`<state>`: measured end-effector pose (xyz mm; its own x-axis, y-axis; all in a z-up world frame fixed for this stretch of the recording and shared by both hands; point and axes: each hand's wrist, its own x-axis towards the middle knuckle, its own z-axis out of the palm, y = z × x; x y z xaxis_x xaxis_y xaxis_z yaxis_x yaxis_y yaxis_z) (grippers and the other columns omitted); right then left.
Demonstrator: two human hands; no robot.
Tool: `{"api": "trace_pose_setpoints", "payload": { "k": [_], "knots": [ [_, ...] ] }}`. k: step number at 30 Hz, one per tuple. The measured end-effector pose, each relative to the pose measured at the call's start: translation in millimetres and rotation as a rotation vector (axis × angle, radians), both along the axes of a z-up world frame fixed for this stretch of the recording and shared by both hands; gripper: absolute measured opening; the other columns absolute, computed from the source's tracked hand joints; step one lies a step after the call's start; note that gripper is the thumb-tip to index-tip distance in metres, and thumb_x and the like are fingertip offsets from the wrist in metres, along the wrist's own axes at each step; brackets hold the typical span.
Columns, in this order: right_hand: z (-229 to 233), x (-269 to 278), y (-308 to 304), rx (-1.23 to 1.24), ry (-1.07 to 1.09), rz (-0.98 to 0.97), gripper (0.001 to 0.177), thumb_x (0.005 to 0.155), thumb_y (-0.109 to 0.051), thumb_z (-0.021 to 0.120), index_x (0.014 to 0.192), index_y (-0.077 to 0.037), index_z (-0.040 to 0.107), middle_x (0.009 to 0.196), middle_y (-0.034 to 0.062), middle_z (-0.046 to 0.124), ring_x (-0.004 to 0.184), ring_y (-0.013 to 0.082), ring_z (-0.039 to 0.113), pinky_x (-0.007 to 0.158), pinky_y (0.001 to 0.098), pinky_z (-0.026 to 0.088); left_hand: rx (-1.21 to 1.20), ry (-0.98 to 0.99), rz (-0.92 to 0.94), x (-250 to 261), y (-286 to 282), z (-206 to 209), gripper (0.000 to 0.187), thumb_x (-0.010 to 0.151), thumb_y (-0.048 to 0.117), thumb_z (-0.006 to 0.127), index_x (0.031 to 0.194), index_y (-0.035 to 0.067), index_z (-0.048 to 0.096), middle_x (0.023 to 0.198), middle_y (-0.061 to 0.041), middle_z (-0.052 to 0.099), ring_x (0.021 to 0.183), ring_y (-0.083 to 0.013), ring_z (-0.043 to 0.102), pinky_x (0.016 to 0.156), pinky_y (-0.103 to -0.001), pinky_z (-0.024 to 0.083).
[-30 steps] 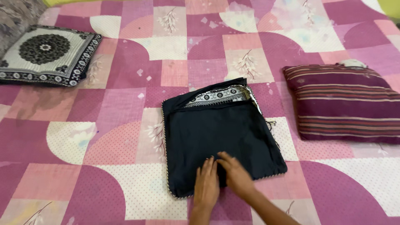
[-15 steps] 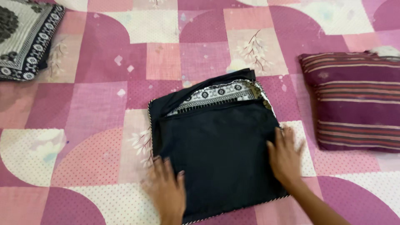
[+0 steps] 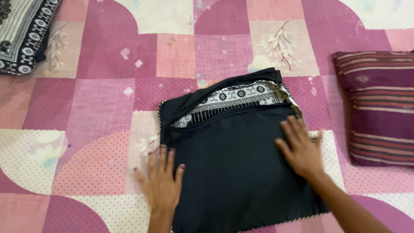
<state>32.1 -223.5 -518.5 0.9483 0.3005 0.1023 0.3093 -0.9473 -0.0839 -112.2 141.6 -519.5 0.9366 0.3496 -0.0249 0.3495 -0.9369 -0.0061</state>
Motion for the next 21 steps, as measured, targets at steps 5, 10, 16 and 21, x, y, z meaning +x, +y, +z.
{"api": "trace_pose_setpoints", "payload": {
  "k": [5,10,16,21],
  "knots": [
    [0,11,43,0.279,-0.113,-0.084,0.054,0.107,-0.037,0.043,0.151,-0.005,0.044,0.171,0.0151,0.028,0.157,0.0366,0.025,0.12,0.0626,0.029,-0.026,-0.079,-0.029,37,-18,0,0.067,0.096,0.047,0.049,0.153,0.013,0.041,0.162,-0.009,0.034,0.151,-0.0278,0.027,0.117,-0.064,0.02],
    [-25,-4,138,0.051,0.036,0.409,0.06,0.1,-0.033,0.047,0.154,-0.008,0.04,0.167,0.0112,0.032,0.155,0.0307,0.025,0.12,0.061,0.022,-0.131,-0.176,-0.349,73,-88,-21,0.064,0.097,0.038,0.052,0.155,0.012,0.04,0.164,-0.006,0.035,0.151,-0.0259,0.028,0.119,-0.062,0.019],
    [-27,48,38,-0.089,-0.019,0.252,0.066,0.098,-0.057,0.043,0.155,-0.024,0.038,0.166,0.0006,0.028,0.154,0.0232,0.019,0.119,0.0612,0.011,-0.063,-0.058,-0.157,58,1,-25,0.064,0.098,0.055,0.039,0.154,0.026,0.037,0.161,0.0,0.032,0.15,-0.0213,0.025,0.117,-0.068,0.012],
    [-15,49,-8,-0.046,0.009,-0.071,0.068,0.1,-0.05,0.046,0.156,-0.013,0.037,0.166,0.0041,0.03,0.156,0.0253,0.019,0.119,0.0661,0.007,0.006,-0.051,0.013,45,4,-15,0.065,0.098,0.054,0.039,0.152,0.018,0.038,0.165,-0.001,0.029,0.151,-0.0278,0.022,0.115,-0.069,0.014]
  ]
}}
